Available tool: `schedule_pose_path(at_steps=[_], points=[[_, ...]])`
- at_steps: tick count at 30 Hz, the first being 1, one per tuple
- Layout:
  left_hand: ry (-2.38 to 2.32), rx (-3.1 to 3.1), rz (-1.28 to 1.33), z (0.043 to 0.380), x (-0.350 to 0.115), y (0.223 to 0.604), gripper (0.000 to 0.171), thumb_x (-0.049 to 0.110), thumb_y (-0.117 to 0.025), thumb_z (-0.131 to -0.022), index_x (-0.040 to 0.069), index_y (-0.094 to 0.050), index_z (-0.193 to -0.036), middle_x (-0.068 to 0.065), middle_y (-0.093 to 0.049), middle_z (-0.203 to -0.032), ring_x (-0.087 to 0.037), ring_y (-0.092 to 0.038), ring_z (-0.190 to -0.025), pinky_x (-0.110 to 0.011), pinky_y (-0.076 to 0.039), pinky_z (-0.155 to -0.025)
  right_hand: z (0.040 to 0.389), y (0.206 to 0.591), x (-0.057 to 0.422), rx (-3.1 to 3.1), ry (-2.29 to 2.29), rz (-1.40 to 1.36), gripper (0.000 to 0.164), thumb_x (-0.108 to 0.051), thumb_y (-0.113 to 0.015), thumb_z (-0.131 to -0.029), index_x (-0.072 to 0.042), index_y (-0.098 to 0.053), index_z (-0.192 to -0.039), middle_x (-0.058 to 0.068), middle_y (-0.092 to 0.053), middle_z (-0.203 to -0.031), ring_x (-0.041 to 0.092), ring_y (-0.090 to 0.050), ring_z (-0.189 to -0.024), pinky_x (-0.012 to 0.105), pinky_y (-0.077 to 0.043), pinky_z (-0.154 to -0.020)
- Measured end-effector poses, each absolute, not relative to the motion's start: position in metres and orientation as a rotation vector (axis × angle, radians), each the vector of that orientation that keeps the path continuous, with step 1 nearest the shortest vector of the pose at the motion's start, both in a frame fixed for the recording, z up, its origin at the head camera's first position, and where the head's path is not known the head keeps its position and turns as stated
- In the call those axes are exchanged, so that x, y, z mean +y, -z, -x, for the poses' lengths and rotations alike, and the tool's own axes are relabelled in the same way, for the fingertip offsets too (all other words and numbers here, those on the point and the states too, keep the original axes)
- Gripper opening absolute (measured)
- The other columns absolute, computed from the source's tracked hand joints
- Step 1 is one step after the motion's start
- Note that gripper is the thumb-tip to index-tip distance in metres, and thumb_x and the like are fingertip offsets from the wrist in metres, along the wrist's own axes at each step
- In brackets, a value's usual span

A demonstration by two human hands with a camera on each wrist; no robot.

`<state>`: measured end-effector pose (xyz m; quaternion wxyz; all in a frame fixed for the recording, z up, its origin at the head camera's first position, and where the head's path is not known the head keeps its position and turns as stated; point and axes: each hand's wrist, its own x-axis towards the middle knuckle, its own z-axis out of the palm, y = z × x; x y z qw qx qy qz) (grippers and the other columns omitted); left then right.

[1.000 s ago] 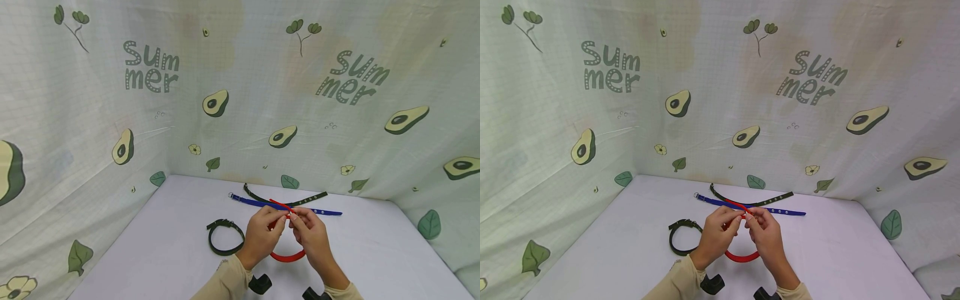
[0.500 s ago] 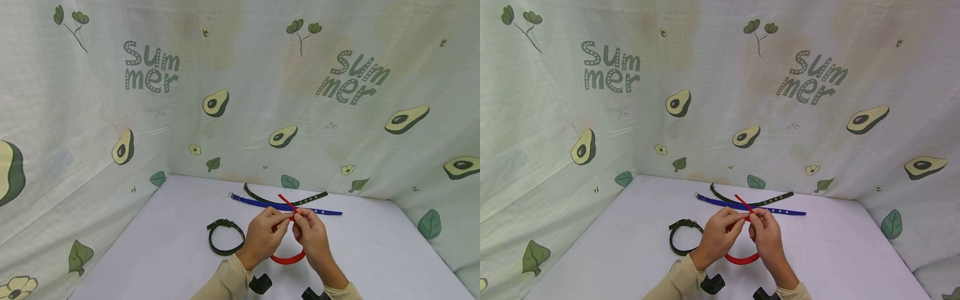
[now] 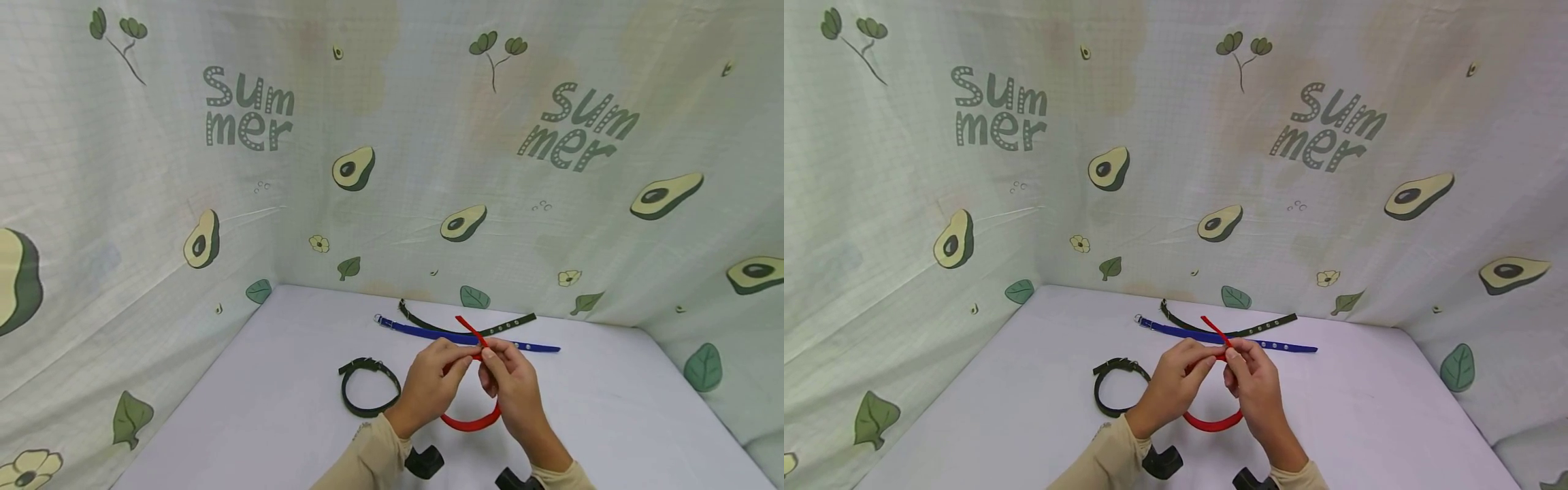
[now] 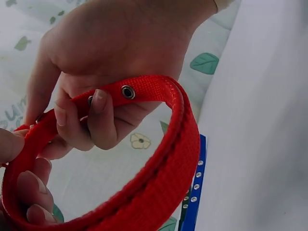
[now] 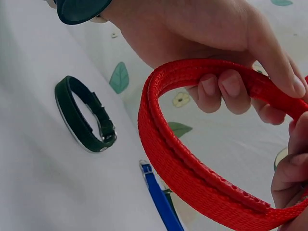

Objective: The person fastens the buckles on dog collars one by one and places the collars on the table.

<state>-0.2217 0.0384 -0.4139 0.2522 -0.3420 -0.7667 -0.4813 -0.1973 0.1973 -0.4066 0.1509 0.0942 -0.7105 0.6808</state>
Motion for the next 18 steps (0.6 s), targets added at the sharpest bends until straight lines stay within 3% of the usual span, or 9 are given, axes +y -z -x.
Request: schedule_pose_path(at_steps=[10, 18], points=[[1.325, -2.09, 0.944, 0.2202, 0.0385, 0.4138, 0.024, 0.017, -0.062, -0.101, 0.015, -0.074, -0.123, 0.007, -0.059, -0.091, -0.002, -0.047, -0.073, -0.015, -0.043, -0.056, 0.1999, 0.4114, 0.1985, -1.922, -2.032, -0.259, 0.029, -0.016, -0.058, -0.103, 0.004, -0.056, -0.124, 0.014, -0.062, -0.082, 0.018, -0.058, -0.064, 0.024, -0.052, -0.054], [1.307, -2.092, 0.936, 0.2202, 0.0401, 0.4158, 0.022, 0.014, -0.065, -0.099, 0.013, -0.076, -0.118, 0.008, -0.058, -0.092, -0.002, -0.048, -0.073, -0.013, -0.044, -0.057, 0.1997, 0.4118, 0.1974, -1.835, -2.071, -0.231, 0.032, -0.014, -0.058, -0.103, 0.004, -0.047, -0.127, 0.01, -0.068, -0.101, 0.016, -0.059, -0.065, 0.022, -0.051, -0.055]])
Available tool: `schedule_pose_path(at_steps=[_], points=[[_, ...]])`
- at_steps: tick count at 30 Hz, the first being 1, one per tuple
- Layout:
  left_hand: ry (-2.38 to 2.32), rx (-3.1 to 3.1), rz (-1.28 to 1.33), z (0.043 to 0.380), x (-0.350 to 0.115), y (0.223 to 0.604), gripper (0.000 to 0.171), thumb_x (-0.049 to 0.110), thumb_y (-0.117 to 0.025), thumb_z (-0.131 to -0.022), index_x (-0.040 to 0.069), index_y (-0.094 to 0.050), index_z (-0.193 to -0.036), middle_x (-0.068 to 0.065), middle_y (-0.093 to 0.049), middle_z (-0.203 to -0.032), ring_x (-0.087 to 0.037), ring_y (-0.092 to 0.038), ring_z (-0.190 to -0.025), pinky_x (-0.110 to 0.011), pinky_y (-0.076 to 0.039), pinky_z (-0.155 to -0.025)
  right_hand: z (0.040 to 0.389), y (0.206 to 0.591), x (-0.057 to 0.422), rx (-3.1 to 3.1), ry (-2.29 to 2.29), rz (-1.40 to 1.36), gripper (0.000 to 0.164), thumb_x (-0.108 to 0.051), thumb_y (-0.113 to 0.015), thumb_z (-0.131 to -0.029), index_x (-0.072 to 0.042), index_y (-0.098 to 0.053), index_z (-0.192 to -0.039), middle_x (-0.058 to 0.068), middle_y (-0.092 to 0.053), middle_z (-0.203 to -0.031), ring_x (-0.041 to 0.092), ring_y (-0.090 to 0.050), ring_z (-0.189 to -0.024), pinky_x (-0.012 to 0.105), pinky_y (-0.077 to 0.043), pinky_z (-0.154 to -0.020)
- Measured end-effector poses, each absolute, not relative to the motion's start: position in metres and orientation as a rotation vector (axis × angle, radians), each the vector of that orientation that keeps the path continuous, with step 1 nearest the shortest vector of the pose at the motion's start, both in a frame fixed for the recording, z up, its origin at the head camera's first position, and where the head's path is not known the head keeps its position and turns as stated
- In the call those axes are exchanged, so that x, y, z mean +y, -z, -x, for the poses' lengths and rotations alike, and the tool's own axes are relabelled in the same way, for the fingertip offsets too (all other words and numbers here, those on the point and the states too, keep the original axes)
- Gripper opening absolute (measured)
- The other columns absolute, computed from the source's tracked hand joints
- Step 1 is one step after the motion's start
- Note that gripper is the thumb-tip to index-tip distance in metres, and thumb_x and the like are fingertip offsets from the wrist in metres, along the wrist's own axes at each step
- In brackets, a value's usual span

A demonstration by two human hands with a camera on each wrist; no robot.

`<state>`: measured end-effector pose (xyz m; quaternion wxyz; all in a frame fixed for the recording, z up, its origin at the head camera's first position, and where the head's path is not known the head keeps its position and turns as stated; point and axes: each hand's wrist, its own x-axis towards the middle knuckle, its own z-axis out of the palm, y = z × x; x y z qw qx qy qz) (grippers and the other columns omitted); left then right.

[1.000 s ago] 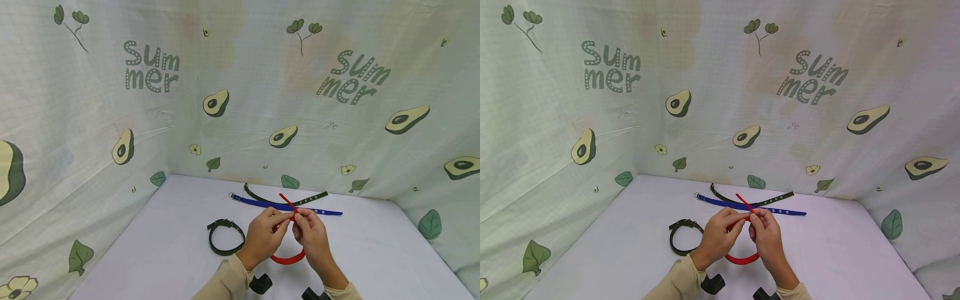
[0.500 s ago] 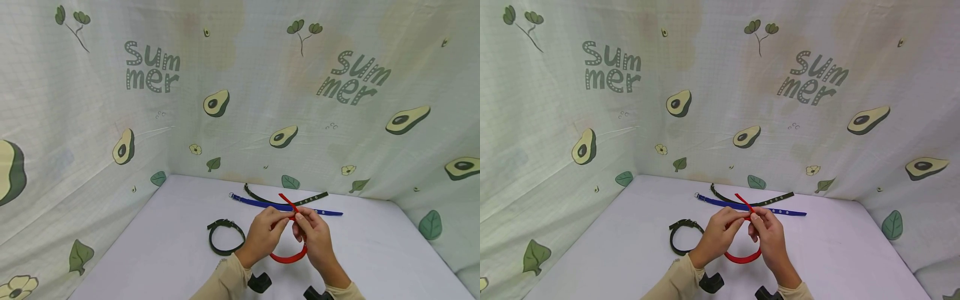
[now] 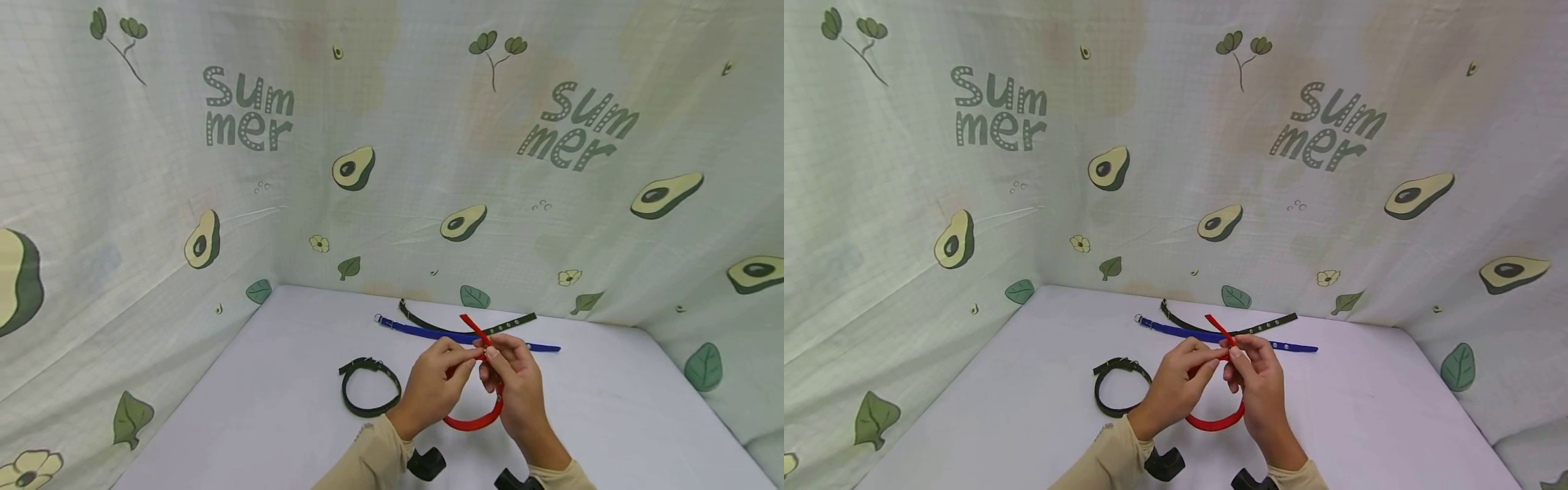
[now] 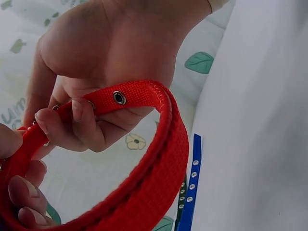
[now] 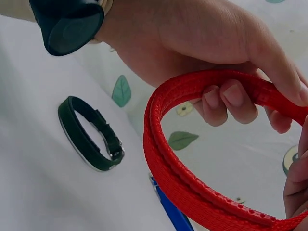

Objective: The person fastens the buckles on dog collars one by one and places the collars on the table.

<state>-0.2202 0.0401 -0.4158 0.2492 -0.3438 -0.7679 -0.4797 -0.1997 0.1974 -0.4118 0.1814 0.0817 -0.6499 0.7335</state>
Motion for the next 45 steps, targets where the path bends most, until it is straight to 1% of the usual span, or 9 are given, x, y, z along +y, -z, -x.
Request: schedule_pose_path(at_steps=[6, 12, 16, 24, 28, 31, 33, 39, 45], points=[[1.31, -2.114, 0.925, 0.219, 0.042, 0.415, 0.022, 0.012, -0.065, -0.098, 0.013, -0.076, -0.117, 0.008, -0.058, -0.091, -0.001, -0.047, -0.072, -0.013, -0.044, -0.057, 0.2, 0.413, 0.197, -1.765, -2.173, -0.214, 0.025, -0.014, -0.056, -0.104, 0.003, -0.044, -0.117, 0.015, -0.068, -0.115, 0.013, -0.059, -0.066, 0.02, -0.05, -0.056], [1.306, -2.114, 0.929, 0.219, 0.044, 0.415, 0.022, 0.012, -0.064, -0.098, 0.015, -0.077, -0.116, 0.009, -0.057, -0.091, -0.001, -0.046, -0.072, -0.013, -0.044, -0.056, 0.2, 0.413, 0.199, -1.764, -2.253, -0.194, 0.027, -0.018, -0.054, -0.105, 0.0, -0.043, -0.122, 0.01, -0.068, -0.117, 0.012, -0.059, -0.068, 0.02, -0.049, -0.057], [1.302, -2.124, 0.926, 0.219, 0.044, 0.416, 0.022, 0.014, -0.063, -0.099, 0.016, -0.077, -0.116, 0.009, -0.057, -0.092, -0.001, -0.046, -0.072, -0.013, -0.044, -0.056, 0.199, 0.412, 0.2, -1.783, -2.259, -0.174, 0.031, -0.02, -0.054, -0.105, 0.0, -0.049, -0.127, 0.005, -0.07, -0.109, 0.013, -0.059, -0.068, 0.021, -0.05, -0.058], [1.399, -2.151, 0.875, 0.22, 0.042, 0.417, 0.02, 0.02, -0.063, -0.101, 0.014, -0.074, -0.116, 0.008, -0.062, -0.098, -0.003, -0.051, -0.081, -0.017, -0.049, -0.063, 0.196, 0.41, 0.2, -1.828, -2.246, -0.204, 0.033, -0.02, -0.048, -0.106, 0.003, -0.057, -0.128, 0.01, -0.067, -0.096, 0.016, -0.059, -0.07, 0.024, -0.051, -0.06], [1.715, -2.162, 0.796, 0.221, 0.04, 0.415, 0.02, 0.023, -0.066, -0.099, 0.012, -0.062, -0.115, 0.003, -0.064, -0.104, -0.005, -0.057, -0.076, -0.02, -0.051, -0.064, 0.196, 0.409, 0.201, -1.859, -2.242, -0.232, 0.032, -0.018, -0.046, -0.106, 0.005, -0.057, -0.127, 0.01, -0.065, -0.087, 0.017, -0.059, -0.07, 0.026, -0.052, -0.061], [1.998, -2.116, 0.707, 0.223, 0.037, 0.413, 0.03, 0.022, -0.069, -0.097, 0.008, -0.052, -0.117, -0.002, -0.064, -0.106, -0.009, -0.058, -0.067, -0.022, -0.051, -0.061, 0.197, 0.409, 0.202, -1.893, -2.223, -0.268, 0.03, -0.015, -0.046, -0.106, 0.006, -0.055, -0.124, 0.011, -0.065, -0.085, 0.018, -0.06, -0.07, 0.027, -0.053, -0.062], [2.107, -2.076, 0.677, 0.224, 0.036, 0.411, 0.035, 0.021, -0.071, -0.096, 0.006, -0.05, -0.12, -0.005, -0.066, -0.107, -0.012, -0.059, -0.068, -0.022, -0.052, -0.063, 0.198, 0.408, 0.203, -1.924, -2.199, -0.298, 0.027, -0.014, -0.046, -0.106, 0.007, -0.054, -0.121, 0.012, -0.064, -0.083, 0.019, -0.061, -0.07, 0.027, -0.053, -0.062], [2.158, -2.053, 0.713, 0.226, 0.031, 0.407, 0.037, 0.018, -0.074, -0.093, 0.005, -0.054, -0.121, -0.003, -0.07, -0.103, -0.014, -0.062, -0.071, -0.024, -0.053, -0.063, 0.201, 0.408, 0.205, -1.984, -2.139, -0.318, 0.022, -0.014, -0.054, -0.104, 0.006, -0.051, -0.113, 0.013, -0.063, -0.082, 0.019, -0.061, -0.068, 0.028, -0.053, -0.06], [2.083, -2.076, 0.805, 0.228, 0.027, 0.405, 0.029, 0.02, -0.076, -0.091, 0.011, -0.061, -0.115, 0.0, -0.069, -0.103, -0.012, -0.063, -0.068, -0.026, -0.054, -0.063, 0.202, 0.411, 0.205, -2.013, -2.079, -0.273, 0.023, -0.018, -0.059, -0.103, 0.003, -0.054, -0.111, 0.014, -0.062, -0.082, 0.02, -0.061, -0.068, 0.029, -0.054, -0.06]])
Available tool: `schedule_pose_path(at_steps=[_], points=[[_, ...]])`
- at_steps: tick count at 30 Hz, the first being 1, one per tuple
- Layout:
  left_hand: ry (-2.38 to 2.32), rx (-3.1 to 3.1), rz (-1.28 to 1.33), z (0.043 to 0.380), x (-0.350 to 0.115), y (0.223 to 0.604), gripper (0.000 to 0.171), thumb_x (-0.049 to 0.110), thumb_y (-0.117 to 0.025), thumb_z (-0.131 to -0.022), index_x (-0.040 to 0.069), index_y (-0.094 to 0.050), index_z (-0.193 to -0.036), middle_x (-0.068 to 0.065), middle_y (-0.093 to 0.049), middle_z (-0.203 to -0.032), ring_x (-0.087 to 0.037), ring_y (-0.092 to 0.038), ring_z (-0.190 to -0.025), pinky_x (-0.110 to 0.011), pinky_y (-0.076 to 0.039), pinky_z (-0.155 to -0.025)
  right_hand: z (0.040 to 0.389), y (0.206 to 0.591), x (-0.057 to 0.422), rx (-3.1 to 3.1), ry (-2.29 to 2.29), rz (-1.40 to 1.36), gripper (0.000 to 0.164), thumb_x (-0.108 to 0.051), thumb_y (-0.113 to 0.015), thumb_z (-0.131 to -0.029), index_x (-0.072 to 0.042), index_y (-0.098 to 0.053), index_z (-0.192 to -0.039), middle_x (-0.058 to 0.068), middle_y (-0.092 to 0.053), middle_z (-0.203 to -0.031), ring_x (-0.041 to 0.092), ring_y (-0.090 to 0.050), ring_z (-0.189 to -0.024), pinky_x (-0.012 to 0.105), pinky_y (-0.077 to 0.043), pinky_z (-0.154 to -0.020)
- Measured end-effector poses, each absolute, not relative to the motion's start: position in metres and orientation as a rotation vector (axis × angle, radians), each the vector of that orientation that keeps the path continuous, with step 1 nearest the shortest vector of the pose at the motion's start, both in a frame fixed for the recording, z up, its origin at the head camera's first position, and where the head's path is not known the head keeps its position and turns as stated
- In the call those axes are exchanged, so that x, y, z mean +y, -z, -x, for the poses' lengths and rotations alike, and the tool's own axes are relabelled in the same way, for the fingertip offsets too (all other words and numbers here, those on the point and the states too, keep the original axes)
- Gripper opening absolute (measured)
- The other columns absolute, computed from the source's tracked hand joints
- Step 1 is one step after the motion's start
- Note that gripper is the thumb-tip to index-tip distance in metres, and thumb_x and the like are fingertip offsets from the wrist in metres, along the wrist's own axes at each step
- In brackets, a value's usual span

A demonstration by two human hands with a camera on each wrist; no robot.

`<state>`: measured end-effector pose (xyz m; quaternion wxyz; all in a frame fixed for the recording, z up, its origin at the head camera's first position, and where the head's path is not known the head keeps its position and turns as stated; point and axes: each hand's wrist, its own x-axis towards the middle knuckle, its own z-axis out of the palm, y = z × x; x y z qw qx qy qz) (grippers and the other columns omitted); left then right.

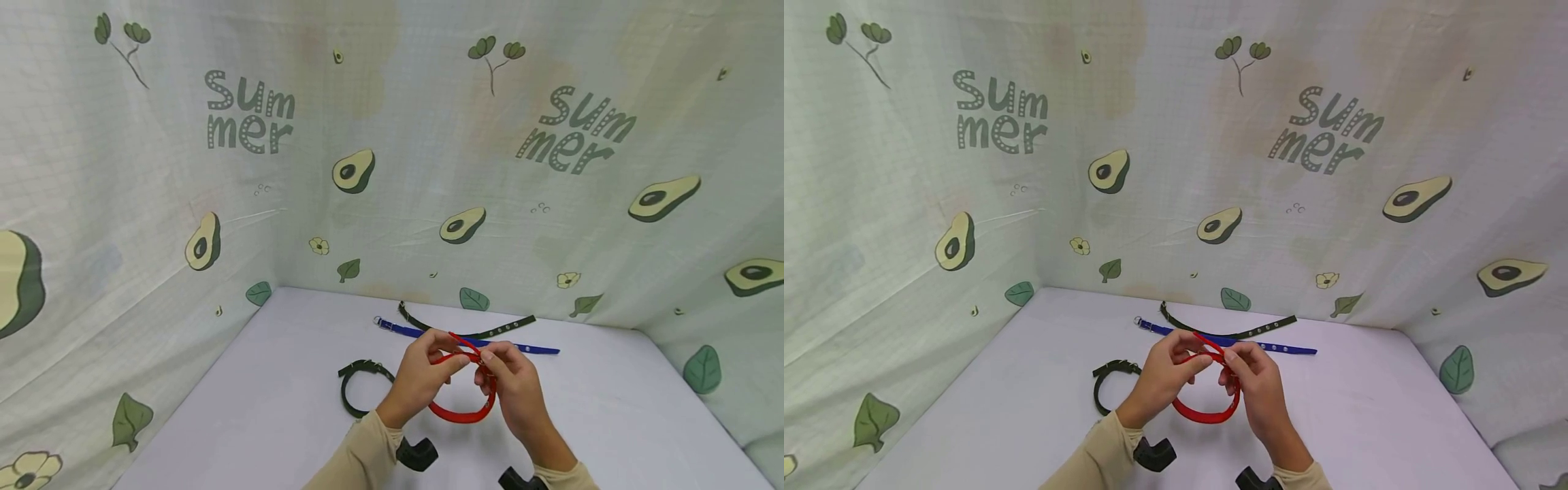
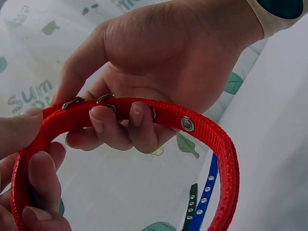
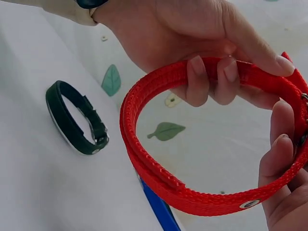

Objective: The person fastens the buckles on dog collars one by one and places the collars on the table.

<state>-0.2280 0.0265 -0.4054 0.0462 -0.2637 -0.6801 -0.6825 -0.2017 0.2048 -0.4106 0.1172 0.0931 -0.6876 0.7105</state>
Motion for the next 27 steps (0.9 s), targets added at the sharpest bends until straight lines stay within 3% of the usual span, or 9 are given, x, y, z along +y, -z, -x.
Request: schedule_pose_path(at_steps=[14, 19, 24, 27], points=[[2.075, -2.126, 0.825, 0.2305, 0.0217, 0.4042, 0.031, 0.017, -0.075, -0.091, 0.012, -0.066, -0.121, 0.002, -0.072, -0.107, -0.014, -0.068, -0.096, -0.03, -0.054, -0.084, 0.2011, 0.4078, 0.2068, -1.995, -1.96, -0.305, 0.022, -0.009, -0.063, -0.099, 0.006, -0.06, -0.115, 0.017, -0.068, -0.091, 0.024, -0.068, -0.078, 0.028, -0.056, -0.065], [2.177, -2.154, 0.764, 0.2312, 0.0197, 0.4046, 0.031, 0.024, -0.076, -0.091, 0.01, -0.07, -0.119, 0.001, -0.074, -0.101, -0.021, -0.068, -0.088, -0.03, -0.056, -0.078, 0.1993, 0.4051, 0.2082, -2.086, -1.791, -0.368, 0.022, -0.007, -0.062, -0.099, 0.0, -0.065, -0.119, 0.011, -0.069, -0.108, 0.021, -0.068, -0.09, 0.029, -0.058, -0.074], [2.196, -2.249, 0.706, 0.232, 0.0202, 0.4056, 0.025, 0.028, -0.075, -0.091, 0.013, -0.076, -0.112, 0.0, -0.074, -0.094, -0.016, -0.063, -0.078, -0.03, -0.052, -0.07, 0.198, 0.4038, 0.2093, -2.148, -1.672, -0.476, 0.028, 0.0, -0.058, -0.099, -0.004, -0.067, -0.125, 0.013, -0.065, -0.113, 0.024, -0.065, -0.087, 0.03, -0.057, -0.068], [2.17, -2.297, 0.707, 0.2312, 0.0214, 0.4049, 0.022, 0.028, -0.075, -0.091, 0.015, -0.077, -0.109, 0.0, -0.074, -0.091, -0.015, -0.06, -0.072, -0.029, -0.05, -0.064, 0.1979, 0.4048, 0.2107, -2.188, -1.6, -0.479, 0.028, 0.001, -0.056, -0.099, -0.006, -0.07, -0.123, 0.009, -0.066, -0.112, 0.022, -0.065, -0.088, 0.029, -0.057, -0.071]])
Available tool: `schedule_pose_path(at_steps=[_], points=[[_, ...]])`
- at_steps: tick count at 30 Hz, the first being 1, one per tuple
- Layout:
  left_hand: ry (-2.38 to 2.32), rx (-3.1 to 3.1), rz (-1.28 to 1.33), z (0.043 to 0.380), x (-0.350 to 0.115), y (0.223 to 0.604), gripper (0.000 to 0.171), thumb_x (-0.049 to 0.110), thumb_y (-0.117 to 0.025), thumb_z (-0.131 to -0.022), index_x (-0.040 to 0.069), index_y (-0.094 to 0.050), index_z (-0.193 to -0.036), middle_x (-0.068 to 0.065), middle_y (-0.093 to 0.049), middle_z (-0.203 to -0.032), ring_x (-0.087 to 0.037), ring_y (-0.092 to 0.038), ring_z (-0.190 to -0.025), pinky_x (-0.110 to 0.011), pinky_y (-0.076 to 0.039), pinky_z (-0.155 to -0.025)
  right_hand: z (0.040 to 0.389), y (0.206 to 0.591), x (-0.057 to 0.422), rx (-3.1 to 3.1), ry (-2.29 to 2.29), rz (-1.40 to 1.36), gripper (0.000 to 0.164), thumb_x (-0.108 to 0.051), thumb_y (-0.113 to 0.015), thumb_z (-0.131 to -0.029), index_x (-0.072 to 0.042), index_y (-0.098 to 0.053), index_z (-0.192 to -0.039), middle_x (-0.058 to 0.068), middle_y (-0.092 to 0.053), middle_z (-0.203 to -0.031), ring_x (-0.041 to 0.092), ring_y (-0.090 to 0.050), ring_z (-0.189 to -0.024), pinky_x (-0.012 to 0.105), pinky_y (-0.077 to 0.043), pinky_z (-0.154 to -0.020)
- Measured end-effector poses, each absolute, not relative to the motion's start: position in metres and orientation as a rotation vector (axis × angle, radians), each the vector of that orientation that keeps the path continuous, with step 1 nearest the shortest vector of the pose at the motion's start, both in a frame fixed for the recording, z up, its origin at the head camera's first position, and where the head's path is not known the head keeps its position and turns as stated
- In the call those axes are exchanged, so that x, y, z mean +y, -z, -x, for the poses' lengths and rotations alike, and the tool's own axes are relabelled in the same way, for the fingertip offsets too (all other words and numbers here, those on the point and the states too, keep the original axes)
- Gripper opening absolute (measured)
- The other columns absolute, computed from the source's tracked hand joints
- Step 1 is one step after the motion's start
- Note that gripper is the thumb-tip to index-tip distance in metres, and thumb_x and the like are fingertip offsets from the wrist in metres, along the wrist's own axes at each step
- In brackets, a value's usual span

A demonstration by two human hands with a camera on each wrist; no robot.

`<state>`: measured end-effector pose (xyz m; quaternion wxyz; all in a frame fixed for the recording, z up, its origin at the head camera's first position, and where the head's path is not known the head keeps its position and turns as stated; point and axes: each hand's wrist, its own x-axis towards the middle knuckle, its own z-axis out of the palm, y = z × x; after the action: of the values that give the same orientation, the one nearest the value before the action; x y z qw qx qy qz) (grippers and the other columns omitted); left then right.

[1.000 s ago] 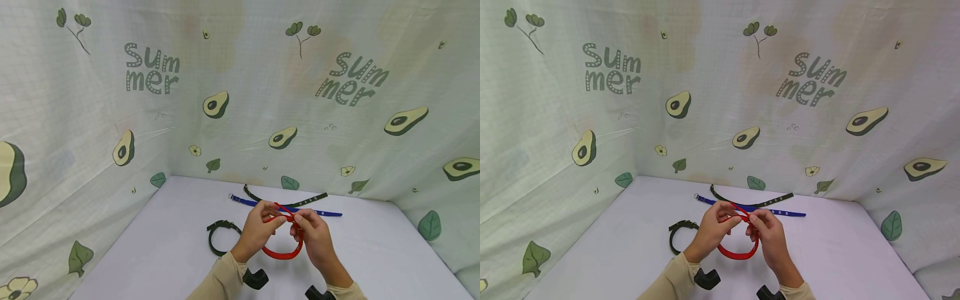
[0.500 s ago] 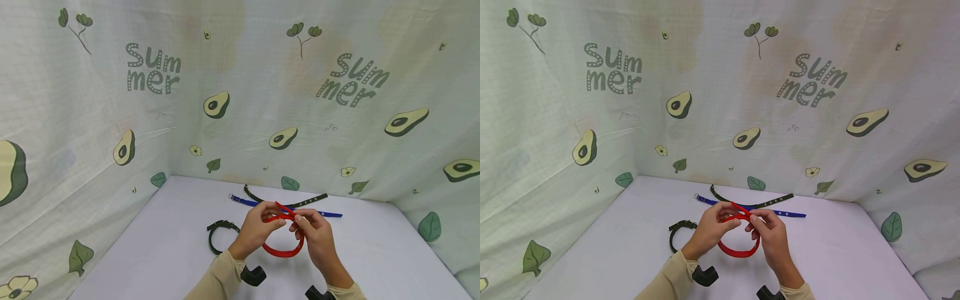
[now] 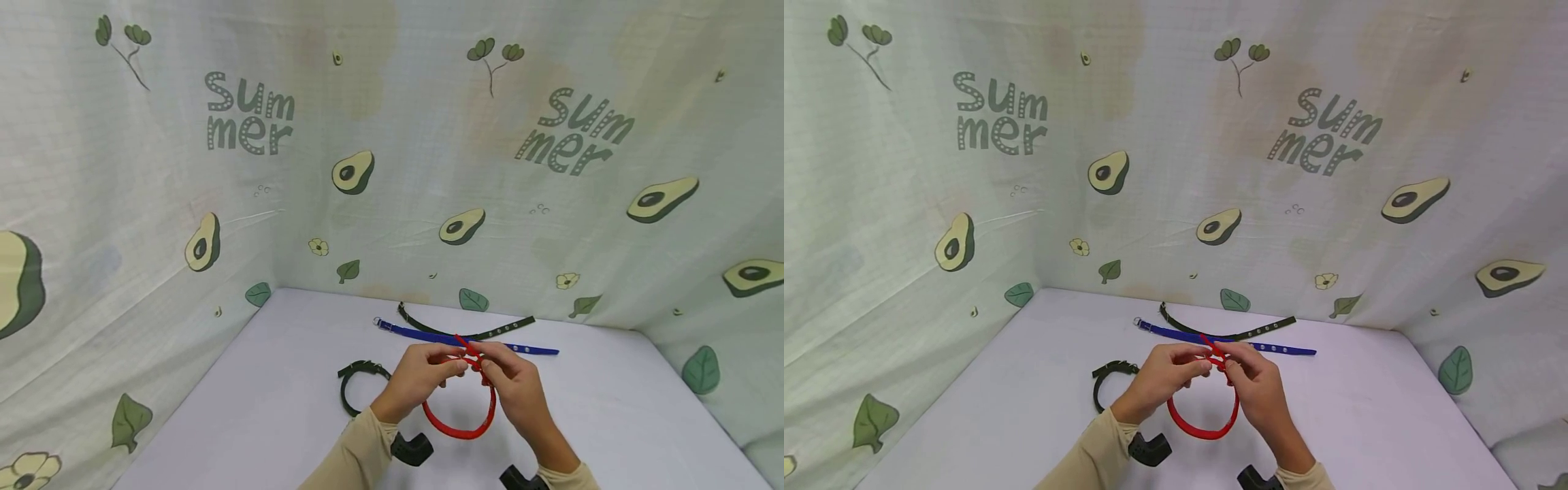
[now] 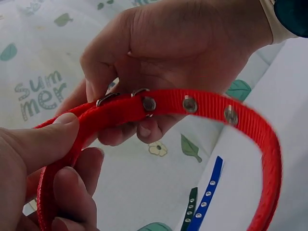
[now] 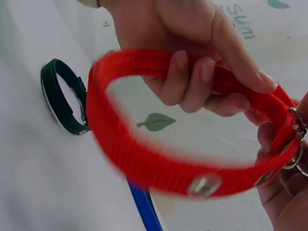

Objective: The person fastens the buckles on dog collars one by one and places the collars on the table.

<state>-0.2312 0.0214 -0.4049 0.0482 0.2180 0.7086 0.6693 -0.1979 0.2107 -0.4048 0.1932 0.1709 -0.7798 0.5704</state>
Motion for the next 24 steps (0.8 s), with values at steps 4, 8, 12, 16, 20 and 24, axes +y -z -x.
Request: schedule_pose_path(at_steps=[4, 8, 12, 16, 20, 24], points=[[-2.011, 2.191, -0.661, 0.2302, 0.0232, 0.4042, 0.022, 0.029, -0.077, -0.09, 0.018, -0.077, -0.109, 0.003, -0.073, -0.093, -0.014, -0.061, -0.074, -0.029, -0.049, -0.062, 0.1978, 0.4066, 0.2123, -2.198, -1.545, -0.458, 0.021, -0.004, -0.061, -0.099, -0.008, -0.073, -0.116, 0.007, -0.067, -0.108, 0.021, -0.066, -0.088, 0.029, -0.057, -0.074], [-2.016, 2.199, -0.663, 0.2287, 0.0242, 0.404, 0.022, 0.029, -0.077, -0.09, 0.019, -0.077, -0.109, 0.006, -0.072, -0.098, -0.013, -0.063, -0.084, -0.03, -0.051, -0.069, 0.1981, 0.4071, 0.2136, -2.17, -1.551, -0.478, 0.017, -0.008, -0.066, -0.097, -0.008, -0.073, -0.113, 0.006, -0.068, -0.103, 0.02, -0.066, -0.085, 0.029, -0.058, -0.071], [-2.059, 2.183, -0.672, 0.228, 0.0246, 0.4045, 0.022, 0.026, -0.078, -0.089, 0.014, -0.077, -0.108, 0.006, -0.072, -0.102, -0.012, -0.065, -0.092, -0.029, -0.054, -0.076, 0.1991, 0.4063, 0.2142, -2.142, -1.563, -0.534, 0.021, -0.004, -0.066, -0.096, -0.005, -0.073, -0.116, 0.009, -0.068, -0.104, 0.018, -0.066, -0.084, 0.029, -0.058, -0.069], [-2.094, 2.155, -0.682, 0.2276, 0.0259, 0.4053, 0.021, 0.025, -0.078, -0.089, 0.011, -0.078, -0.105, 0.005, -0.073, -0.102, -0.011, -0.066, -0.093, -0.027, -0.055, -0.077, 0.1997, 0.405, 0.2156, -2.129, -1.587, -0.57, 0.023, 0.0, -0.064, -0.096, -0.003, -0.072, -0.118, 0.012, -0.067, -0.106, 0.019, -0.066, -0.085, 0.029, -0.058, -0.071], [-2.1, 2.151, -0.709, 0.2266, 0.0271, 0.4054, 0.019, 0.024, -0.077, -0.089, 0.012, -0.078, -0.103, 0.005, -0.073, -0.099, -0.012, -0.067, -0.091, -0.028, -0.055, -0.076, 0.1992, 0.4037, 0.216, -2.149, -1.592, -0.561, 0.023, 0.0, -0.062, -0.097, -0.004, -0.073, -0.117, 0.009, -0.068, -0.107, 0.021, -0.067, -0.091, 0.03, -0.058, -0.075], [-2.094, 2.158, -0.719, 0.225, 0.0283, 0.4049, 0.021, 0.025, -0.077, -0.09, 0.012, -0.078, -0.106, 0.005, -0.073, -0.101, -0.013, -0.067, -0.091, -0.027, -0.055, -0.076, 0.1979, 0.4019, 0.2157, -2.162, -1.607, -0.532, 0.021, 0.001, -0.06, -0.098, -0.005, -0.074, -0.112, 0.008, -0.068, -0.106, 0.023, -0.066, -0.097, 0.03, -0.058, -0.077]])
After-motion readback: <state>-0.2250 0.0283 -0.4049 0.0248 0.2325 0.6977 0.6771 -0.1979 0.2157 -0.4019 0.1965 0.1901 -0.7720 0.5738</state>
